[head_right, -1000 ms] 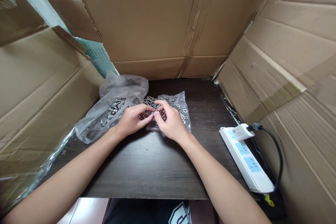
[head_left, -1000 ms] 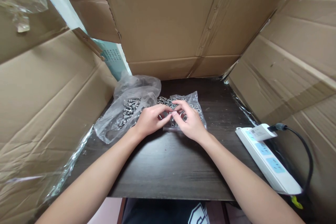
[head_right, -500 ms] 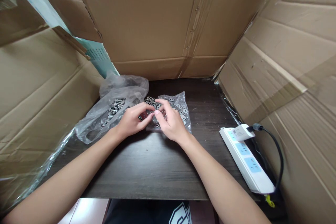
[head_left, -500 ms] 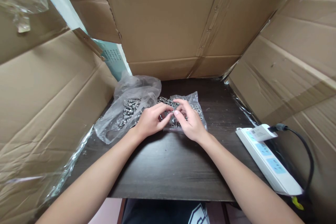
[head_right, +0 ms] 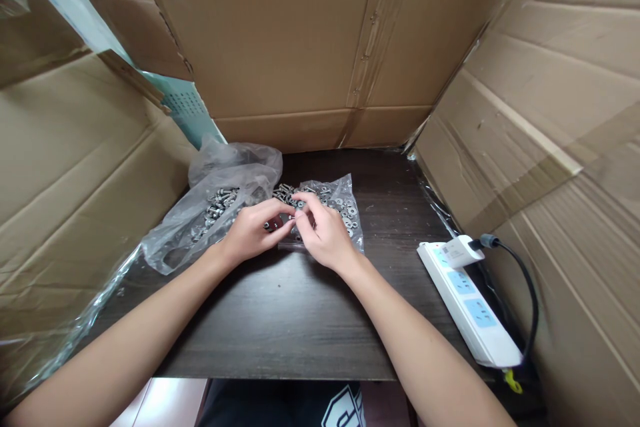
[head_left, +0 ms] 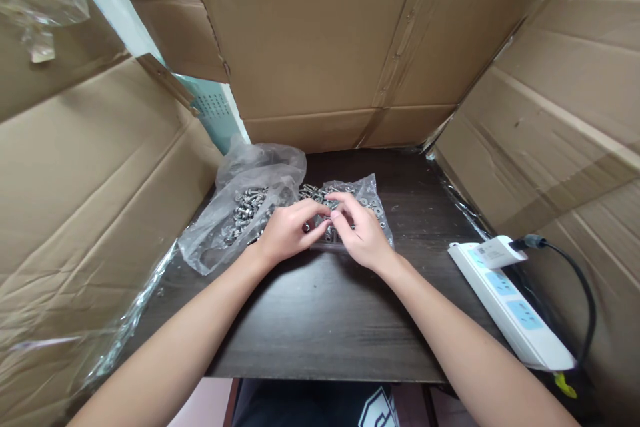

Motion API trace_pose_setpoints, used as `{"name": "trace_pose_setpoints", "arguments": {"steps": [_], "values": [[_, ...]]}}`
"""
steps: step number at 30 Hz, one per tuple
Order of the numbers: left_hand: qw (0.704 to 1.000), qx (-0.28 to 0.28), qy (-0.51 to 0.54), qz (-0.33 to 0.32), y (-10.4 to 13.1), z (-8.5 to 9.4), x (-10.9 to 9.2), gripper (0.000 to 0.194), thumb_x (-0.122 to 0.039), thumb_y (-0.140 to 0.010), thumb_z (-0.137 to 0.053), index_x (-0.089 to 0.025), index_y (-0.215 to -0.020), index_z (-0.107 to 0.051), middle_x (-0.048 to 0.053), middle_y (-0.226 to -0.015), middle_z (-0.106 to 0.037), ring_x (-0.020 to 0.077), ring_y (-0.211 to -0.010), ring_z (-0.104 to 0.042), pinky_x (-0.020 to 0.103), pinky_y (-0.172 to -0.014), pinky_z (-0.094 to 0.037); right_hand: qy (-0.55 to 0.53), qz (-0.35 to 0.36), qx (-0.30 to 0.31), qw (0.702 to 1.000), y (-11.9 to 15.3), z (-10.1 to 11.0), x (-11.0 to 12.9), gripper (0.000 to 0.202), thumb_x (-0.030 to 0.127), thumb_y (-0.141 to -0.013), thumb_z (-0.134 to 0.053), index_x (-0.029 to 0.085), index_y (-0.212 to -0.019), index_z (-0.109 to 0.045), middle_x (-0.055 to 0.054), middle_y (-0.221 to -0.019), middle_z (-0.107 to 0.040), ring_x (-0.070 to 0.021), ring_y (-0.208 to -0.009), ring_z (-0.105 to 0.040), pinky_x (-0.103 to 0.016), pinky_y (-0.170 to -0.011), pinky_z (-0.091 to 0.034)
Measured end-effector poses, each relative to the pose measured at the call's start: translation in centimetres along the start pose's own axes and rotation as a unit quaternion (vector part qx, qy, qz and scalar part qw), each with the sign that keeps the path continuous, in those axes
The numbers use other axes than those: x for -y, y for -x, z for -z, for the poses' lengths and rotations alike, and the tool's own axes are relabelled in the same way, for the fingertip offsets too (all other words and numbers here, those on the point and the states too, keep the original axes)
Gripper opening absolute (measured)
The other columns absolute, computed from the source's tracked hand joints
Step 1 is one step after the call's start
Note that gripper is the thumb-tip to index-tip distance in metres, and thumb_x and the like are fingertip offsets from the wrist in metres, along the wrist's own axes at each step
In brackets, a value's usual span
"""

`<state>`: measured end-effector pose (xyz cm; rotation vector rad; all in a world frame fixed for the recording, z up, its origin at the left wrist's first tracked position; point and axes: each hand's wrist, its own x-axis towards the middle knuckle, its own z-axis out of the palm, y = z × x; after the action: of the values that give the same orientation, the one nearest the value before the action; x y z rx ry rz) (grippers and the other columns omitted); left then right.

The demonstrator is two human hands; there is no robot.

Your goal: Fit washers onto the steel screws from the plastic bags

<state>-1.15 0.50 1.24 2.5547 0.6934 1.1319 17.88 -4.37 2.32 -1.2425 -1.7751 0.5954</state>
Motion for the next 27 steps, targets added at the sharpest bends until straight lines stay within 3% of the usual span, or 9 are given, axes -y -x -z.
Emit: {"name": "trace_pose_setpoints", "arguments": {"steps": [2,6,10,14,18,22,27], "values": [[1.000,-0.001,-0.002,0.000,0.01,0.01,0.03,0.012,-0.024,-0.099,-0.060,-0.017,-0.105,-0.068,0.004,-0.092,-0.072,0.0100,-0.065,-0.064,0.021,-0.063,-0.052,0.009,-0.002,-0.001,1.000,0.00,0.05,-0.01,0.027,0.029,-0.101,-0.045,0.022,-0.123,-0.060,-0.001,-0.081,-0.066,-0.0170,-0.068,-0.063,-0.032,-0.067,-0.050],[1.000,-0.010,-0.006,0.002,0.02,0.03,0.17,0.011,-0.024,-0.099,-0.061,-0.017,-0.103,-0.068,0.004,-0.094,-0.073,0.0099,-0.066,-0.066,0.021,-0.063,-0.052,0.010,0.015,0.000,1.000,0.00,0.05,0.10,0.039,0.028,-0.091,-0.058,0.022,-0.130,-0.056,-0.006,-0.102,-0.069,-0.0173,-0.073,-0.064,-0.030,-0.064,-0.051],[1.000,-0.008,-0.007,-0.001,0.02,0.00,0.25,0.012,-0.024,-0.100,-0.060,-0.017,-0.105,-0.068,0.004,-0.094,-0.073,0.0102,-0.067,-0.066,0.020,-0.062,-0.052,0.029,0.005,0.016,0.999,0.02,0.06,0.13,0.026,0.030,-0.101,-0.045,0.021,-0.116,-0.063,0.000,-0.077,-0.065,-0.0158,-0.062,-0.060,-0.031,-0.066,-0.050],[1.000,-0.014,-0.012,0.005,-0.01,0.08,0.27,0.011,-0.025,-0.099,-0.061,-0.018,-0.103,-0.069,0.004,-0.093,-0.074,0.0102,-0.066,-0.066,0.021,-0.063,-0.052,0.024,0.016,-0.001,1.000,0.02,0.11,0.11,0.033,0.028,-0.092,-0.057,0.021,-0.124,-0.061,-0.005,-0.099,-0.070,-0.0165,-0.071,-0.063,-0.030,-0.065,-0.051],[1.000,-0.015,-0.007,0.005,-0.04,0.20,0.27,0.011,-0.023,-0.099,-0.062,-0.018,-0.104,-0.069,0.003,-0.094,-0.074,0.0098,-0.066,-0.065,0.021,-0.063,-0.051,0.030,0.002,0.011,0.999,0.02,0.08,0.24,0.026,0.030,-0.100,-0.045,0.021,-0.115,-0.064,-0.001,-0.078,-0.066,-0.0164,-0.063,-0.061,-0.031,-0.066,-0.049],[1.000,-0.014,-0.005,0.003,-0.04,0.21,0.22,0.011,-0.024,-0.099,-0.062,-0.018,-0.103,-0.070,0.003,-0.093,-0.074,0.0099,-0.066,-0.066,0.021,-0.063,-0.051,0.025,0.008,0.005,1.000,0.03,0.01,0.30,0.035,0.029,-0.093,-0.057,0.021,-0.127,-0.058,-0.005,-0.097,-0.070,-0.0169,-0.069,-0.063,-0.030,-0.064,-0.050],[1.000,-0.010,-0.004,-0.001,-0.06,0.18,0.11,0.012,-0.024,-0.099,-0.061,-0.018,-0.104,-0.070,0.004,-0.093,-0.074,0.0102,-0.066,-0.067,0.020,-0.063,-0.052,0.036,0.003,0.016,0.999,0.11,0.00,0.26,0.024,0.030,-0.101,-0.047,0.023,-0.118,-0.062,-0.002,-0.088,-0.070,-0.0173,-0.069,-0.064,-0.031,-0.068,-0.049]]}}
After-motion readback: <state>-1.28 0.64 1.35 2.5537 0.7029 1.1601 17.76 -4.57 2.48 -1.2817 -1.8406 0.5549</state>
